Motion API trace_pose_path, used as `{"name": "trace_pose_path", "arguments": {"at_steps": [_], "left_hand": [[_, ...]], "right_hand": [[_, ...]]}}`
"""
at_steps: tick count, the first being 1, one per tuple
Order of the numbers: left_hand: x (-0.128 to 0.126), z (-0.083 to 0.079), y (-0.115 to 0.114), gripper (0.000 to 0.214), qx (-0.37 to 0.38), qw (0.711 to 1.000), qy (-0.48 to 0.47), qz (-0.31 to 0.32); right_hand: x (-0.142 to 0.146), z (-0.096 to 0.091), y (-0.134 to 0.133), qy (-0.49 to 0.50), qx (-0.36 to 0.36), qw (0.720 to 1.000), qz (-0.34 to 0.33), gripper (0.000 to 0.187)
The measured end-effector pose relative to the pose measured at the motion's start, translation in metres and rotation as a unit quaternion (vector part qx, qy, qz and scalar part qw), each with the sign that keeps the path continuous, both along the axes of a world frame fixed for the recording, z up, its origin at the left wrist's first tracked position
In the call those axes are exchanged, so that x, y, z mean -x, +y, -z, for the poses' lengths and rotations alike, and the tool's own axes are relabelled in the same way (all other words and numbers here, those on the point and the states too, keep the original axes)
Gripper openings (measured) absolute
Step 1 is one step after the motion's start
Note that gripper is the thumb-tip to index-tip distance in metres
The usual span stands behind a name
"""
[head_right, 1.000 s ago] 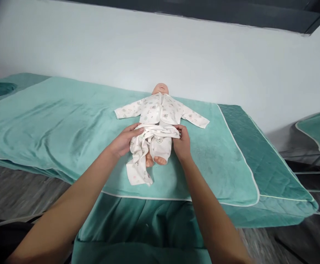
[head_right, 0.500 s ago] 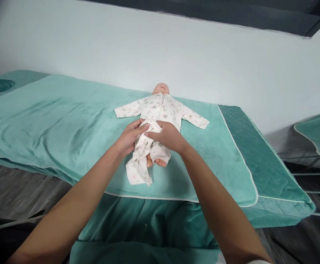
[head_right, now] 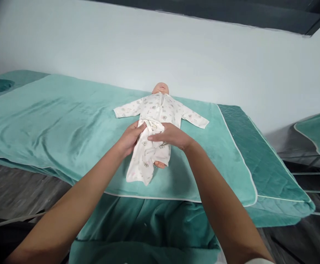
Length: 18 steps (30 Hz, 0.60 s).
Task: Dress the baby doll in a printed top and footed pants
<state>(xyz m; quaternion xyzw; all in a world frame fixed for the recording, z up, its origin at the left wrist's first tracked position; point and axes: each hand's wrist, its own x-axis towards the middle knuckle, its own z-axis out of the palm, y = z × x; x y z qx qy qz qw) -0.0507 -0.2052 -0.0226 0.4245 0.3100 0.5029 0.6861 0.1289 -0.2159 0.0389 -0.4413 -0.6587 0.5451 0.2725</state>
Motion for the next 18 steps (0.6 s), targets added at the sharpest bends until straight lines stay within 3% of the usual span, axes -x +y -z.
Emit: {"name": "trace_pose_path", "arguments": {"at_steps": [3, 6, 9, 12, 18], "left_hand": [[-0.001, 0.001, 0.001, 0.053, 0.021, 1.000, 0.017, -0.003], [0.002, -0.002, -0.002, 0.055, -0.002, 0.999, 0.047, 0.009], [0.007, -0.007, -0.007, 0.053, -0.050, 0.992, 0.097, 0.056], [0.009, -0.008, -0.010, 0.052, -0.044, 0.988, 0.115, 0.089], [0.001, -0.003, -0.021, 0.047, 0.018, 0.999, 0.023, 0.020]], "right_hand": [[0.000, 0.004, 0.003, -0.025, 0.001, 1.000, 0.006, 0.035], [0.002, 0.012, 0.006, 0.041, -0.008, 0.997, 0.071, 0.031], [0.004, 0.018, 0.008, 0.092, -0.016, 0.990, 0.110, 0.029], [0.005, 0.020, 0.007, 0.088, -0.027, 0.989, 0.117, 0.028], [0.002, 0.023, 0.003, 0.011, -0.072, 0.995, 0.065, 0.029]]}}
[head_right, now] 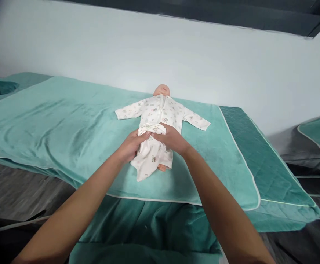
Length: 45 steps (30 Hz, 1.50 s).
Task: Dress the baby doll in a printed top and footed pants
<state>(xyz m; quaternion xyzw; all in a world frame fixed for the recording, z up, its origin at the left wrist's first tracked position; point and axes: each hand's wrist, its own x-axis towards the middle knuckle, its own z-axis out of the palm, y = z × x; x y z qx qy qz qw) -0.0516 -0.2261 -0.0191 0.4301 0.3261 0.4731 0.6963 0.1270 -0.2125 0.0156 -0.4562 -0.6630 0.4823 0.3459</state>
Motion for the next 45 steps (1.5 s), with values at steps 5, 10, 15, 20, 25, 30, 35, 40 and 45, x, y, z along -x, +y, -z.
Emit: {"name": "trace_pose_path", "arguments": {"at_steps": [5, 10, 15, 20, 25, 30, 35, 40, 45], "left_hand": [[-0.013, -0.005, -0.029, 0.038, 0.013, 0.996, 0.022, -0.086], [-0.029, -0.009, -0.072, 0.036, 0.114, 0.985, -0.008, -0.132], [-0.036, -0.018, -0.109, 0.032, 0.195, 0.965, -0.102, -0.143], [-0.037, -0.010, -0.134, 0.031, 0.240, 0.944, -0.142, -0.176], [-0.033, 0.020, -0.142, 0.027, 0.222, 0.935, -0.156, -0.228], [-0.018, 0.035, -0.126, 0.036, 0.205, 0.936, -0.126, -0.256], [-0.004, 0.036, -0.108, 0.037, 0.200, 0.948, -0.073, -0.236], [-0.003, 0.045, -0.104, 0.038, 0.206, 0.951, -0.044, -0.226], [-0.008, 0.049, -0.103, 0.035, 0.155, 0.962, 0.053, -0.219]], "right_hand": [[0.000, -0.001, -0.004, -0.092, -0.058, 0.994, -0.023, 0.026], [-0.001, -0.003, -0.008, -0.208, -0.086, 0.974, -0.034, 0.007], [-0.004, -0.001, -0.004, -0.287, -0.149, 0.944, -0.064, 0.009], [-0.002, 0.001, -0.002, -0.340, -0.153, 0.924, -0.085, 0.010], [0.000, 0.003, -0.003, -0.372, -0.150, 0.910, -0.104, 0.015], [0.002, 0.000, -0.004, -0.406, -0.138, 0.897, -0.110, 0.011], [0.004, -0.003, -0.005, -0.435, -0.121, 0.884, -0.120, 0.009], [0.002, -0.003, -0.005, -0.435, -0.110, 0.882, -0.147, 0.009], [0.003, -0.003, -0.007, -0.437, -0.098, 0.874, -0.187, 0.020]]}}
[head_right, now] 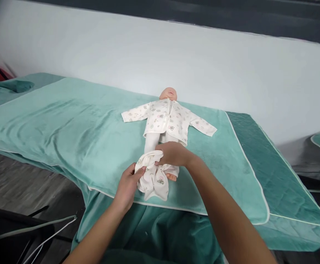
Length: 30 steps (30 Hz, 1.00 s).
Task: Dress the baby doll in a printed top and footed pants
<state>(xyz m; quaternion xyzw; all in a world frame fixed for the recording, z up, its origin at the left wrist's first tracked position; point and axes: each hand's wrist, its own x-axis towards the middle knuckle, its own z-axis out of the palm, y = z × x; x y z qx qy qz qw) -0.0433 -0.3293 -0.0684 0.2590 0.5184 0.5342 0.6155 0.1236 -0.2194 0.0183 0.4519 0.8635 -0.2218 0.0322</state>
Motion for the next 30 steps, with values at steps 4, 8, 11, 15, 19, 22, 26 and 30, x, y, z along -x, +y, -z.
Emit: {"name": "trace_pose_path", "arguments": {"at_steps": [4, 8, 11, 15, 19, 22, 26, 30], "left_hand": [[0.000, -0.003, 0.002, 0.030, -0.026, 0.996, 0.081, 0.030], [0.001, -0.002, 0.007, 0.030, -0.068, 0.990, 0.119, 0.044], [-0.001, 0.003, 0.016, 0.033, -0.089, 0.988, 0.119, 0.032], [-0.004, 0.009, 0.033, 0.038, -0.118, 0.982, 0.146, 0.002], [-0.002, 0.009, 0.051, 0.043, -0.168, 0.959, 0.227, -0.007], [0.001, 0.004, 0.064, 0.046, -0.188, 0.946, 0.263, -0.010], [0.005, -0.004, 0.084, 0.049, -0.191, 0.947, 0.258, -0.013], [0.010, -0.010, 0.113, 0.051, -0.213, 0.939, 0.270, 0.004]], "right_hand": [[0.005, 0.000, -0.003, -0.041, -0.030, 0.998, -0.022, 0.021], [0.008, 0.004, -0.005, -0.069, -0.066, 0.995, -0.022, 0.015], [0.008, 0.008, -0.006, -0.051, -0.079, 0.996, -0.002, 0.016], [0.008, 0.010, -0.009, -0.014, -0.093, 0.995, 0.024, 0.009], [0.007, 0.006, -0.011, 0.031, -0.075, 0.994, 0.079, 0.007], [0.007, 0.004, -0.011, 0.053, -0.062, 0.991, 0.105, 0.003], [0.007, 0.005, -0.006, 0.039, -0.073, 0.990, 0.110, 0.003], [0.007, 0.009, 0.005, 0.040, -0.081, 0.985, 0.147, 0.009]]}}
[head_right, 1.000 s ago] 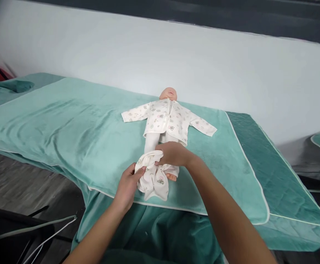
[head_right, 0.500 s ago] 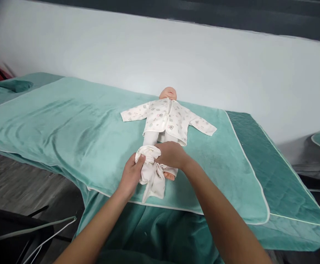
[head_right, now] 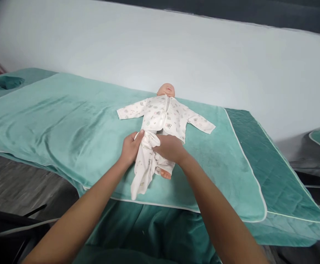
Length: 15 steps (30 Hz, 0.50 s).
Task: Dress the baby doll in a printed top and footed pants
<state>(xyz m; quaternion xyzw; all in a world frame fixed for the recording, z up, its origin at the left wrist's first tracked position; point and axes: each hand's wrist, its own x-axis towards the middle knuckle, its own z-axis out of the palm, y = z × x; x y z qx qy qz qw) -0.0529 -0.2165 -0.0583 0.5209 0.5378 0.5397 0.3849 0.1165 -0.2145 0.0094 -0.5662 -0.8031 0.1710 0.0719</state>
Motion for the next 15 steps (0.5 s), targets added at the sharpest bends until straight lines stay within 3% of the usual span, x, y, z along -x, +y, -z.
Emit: {"name": "trace_pose_path", "arguments": {"at_steps": [5, 8, 11, 15], "left_hand": [[0.002, 0.001, 0.042, 0.055, -0.040, 0.998, 0.042, 0.009], [0.001, 0.004, 0.055, 0.056, -0.073, 0.994, 0.084, -0.007], [0.000, 0.007, 0.052, 0.052, -0.079, 0.990, 0.114, -0.025], [0.004, 0.015, 0.020, 0.032, -0.073, 0.987, 0.109, -0.091]], "right_hand": [[0.003, 0.001, 0.016, 0.021, 0.006, 0.999, 0.032, 0.010], [0.008, 0.005, 0.022, 0.024, -0.002, 0.998, 0.066, 0.011], [0.013, 0.010, 0.024, 0.041, -0.026, 0.994, 0.102, 0.011], [0.015, 0.014, 0.023, 0.074, -0.033, 0.988, 0.133, 0.010]]}}
